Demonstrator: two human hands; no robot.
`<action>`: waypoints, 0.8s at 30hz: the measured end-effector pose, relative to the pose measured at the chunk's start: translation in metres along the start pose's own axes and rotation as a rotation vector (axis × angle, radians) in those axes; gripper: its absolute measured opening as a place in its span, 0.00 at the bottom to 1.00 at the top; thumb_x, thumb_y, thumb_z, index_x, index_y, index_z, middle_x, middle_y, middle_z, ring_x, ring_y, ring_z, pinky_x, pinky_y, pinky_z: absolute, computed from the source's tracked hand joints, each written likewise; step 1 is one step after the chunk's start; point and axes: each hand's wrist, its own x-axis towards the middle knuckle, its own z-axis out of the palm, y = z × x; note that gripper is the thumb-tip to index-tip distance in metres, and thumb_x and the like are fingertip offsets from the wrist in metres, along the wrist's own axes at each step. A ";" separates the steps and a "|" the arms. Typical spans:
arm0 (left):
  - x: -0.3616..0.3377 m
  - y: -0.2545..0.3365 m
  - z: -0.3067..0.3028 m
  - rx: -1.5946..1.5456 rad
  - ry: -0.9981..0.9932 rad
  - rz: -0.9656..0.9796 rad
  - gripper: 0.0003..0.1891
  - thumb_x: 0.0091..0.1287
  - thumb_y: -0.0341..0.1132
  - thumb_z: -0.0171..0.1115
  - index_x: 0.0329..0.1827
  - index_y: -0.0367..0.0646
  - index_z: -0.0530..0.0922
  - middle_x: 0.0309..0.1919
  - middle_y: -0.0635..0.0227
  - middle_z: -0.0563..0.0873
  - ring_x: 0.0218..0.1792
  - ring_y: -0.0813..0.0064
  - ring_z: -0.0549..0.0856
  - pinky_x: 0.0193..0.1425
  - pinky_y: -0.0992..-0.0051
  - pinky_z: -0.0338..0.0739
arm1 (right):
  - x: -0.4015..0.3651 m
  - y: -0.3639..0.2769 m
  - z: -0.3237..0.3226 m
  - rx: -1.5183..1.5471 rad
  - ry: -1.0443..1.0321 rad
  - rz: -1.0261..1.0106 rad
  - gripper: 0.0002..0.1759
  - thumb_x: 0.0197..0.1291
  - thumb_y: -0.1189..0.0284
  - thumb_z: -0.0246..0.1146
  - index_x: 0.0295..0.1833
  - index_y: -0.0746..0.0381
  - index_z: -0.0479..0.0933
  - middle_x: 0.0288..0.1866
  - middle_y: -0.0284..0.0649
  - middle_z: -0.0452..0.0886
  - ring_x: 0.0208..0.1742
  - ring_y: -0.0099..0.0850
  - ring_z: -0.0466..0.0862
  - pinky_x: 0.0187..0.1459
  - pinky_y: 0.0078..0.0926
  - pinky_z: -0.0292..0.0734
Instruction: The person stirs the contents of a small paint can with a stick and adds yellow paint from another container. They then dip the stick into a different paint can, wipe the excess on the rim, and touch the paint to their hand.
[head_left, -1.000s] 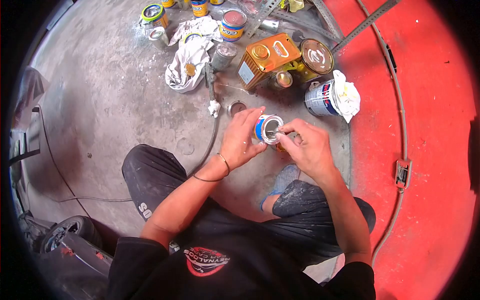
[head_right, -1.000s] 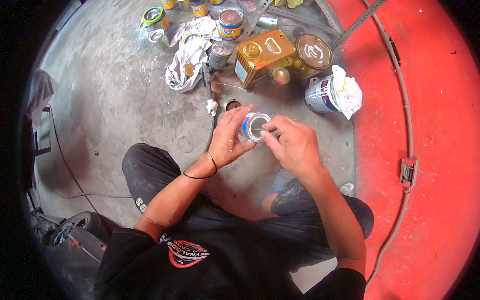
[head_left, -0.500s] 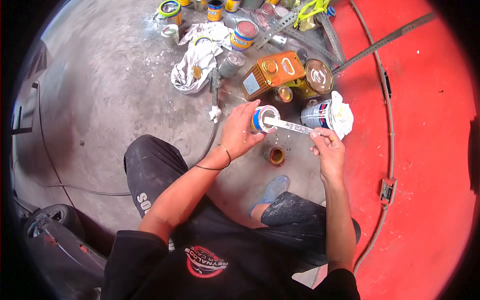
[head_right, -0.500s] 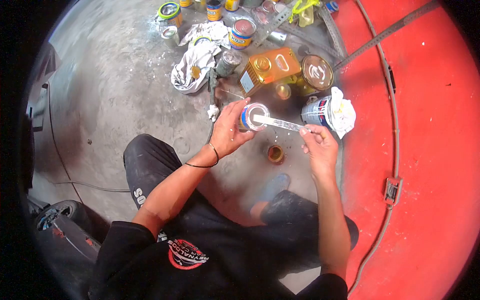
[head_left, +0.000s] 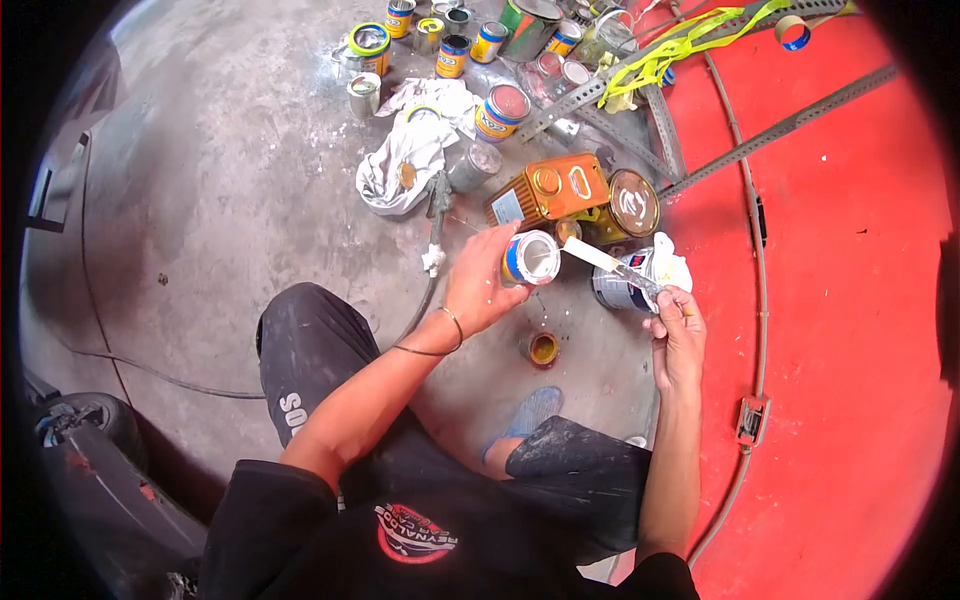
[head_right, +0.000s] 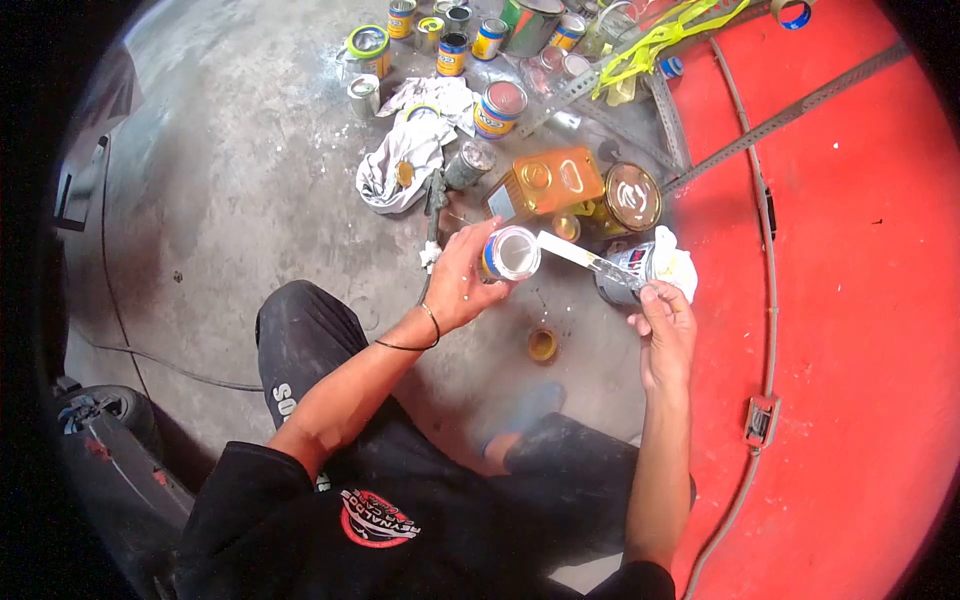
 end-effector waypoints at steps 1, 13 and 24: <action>0.000 0.000 0.000 -0.006 0.004 0.005 0.49 0.53 0.37 0.86 0.82 0.42 0.74 0.71 0.51 0.85 0.71 0.43 0.82 0.78 0.52 0.79 | 0.000 -0.002 0.000 0.023 -0.005 0.011 0.10 0.81 0.72 0.72 0.61 0.60 0.82 0.45 0.28 0.85 0.29 0.15 0.75 0.43 0.24 0.84; 0.002 0.018 -0.022 -0.016 0.070 0.032 0.47 0.56 0.41 0.88 0.81 0.42 0.77 0.73 0.51 0.85 0.75 0.45 0.82 0.81 0.51 0.77 | 0.008 -0.006 0.023 -0.312 0.051 -0.095 0.18 0.79 0.68 0.73 0.68 0.63 0.82 0.54 0.33 0.86 0.49 0.22 0.88 0.43 0.19 0.86; -0.032 0.016 -0.057 0.115 -0.031 -0.067 0.60 0.49 0.34 0.85 0.90 0.43 0.64 0.74 0.52 0.82 0.75 0.45 0.79 0.78 0.48 0.76 | -0.001 0.002 0.144 -0.838 -0.582 -0.435 0.07 0.74 0.77 0.73 0.53 0.66 0.85 0.42 0.34 0.86 0.38 0.22 0.81 0.39 0.25 0.75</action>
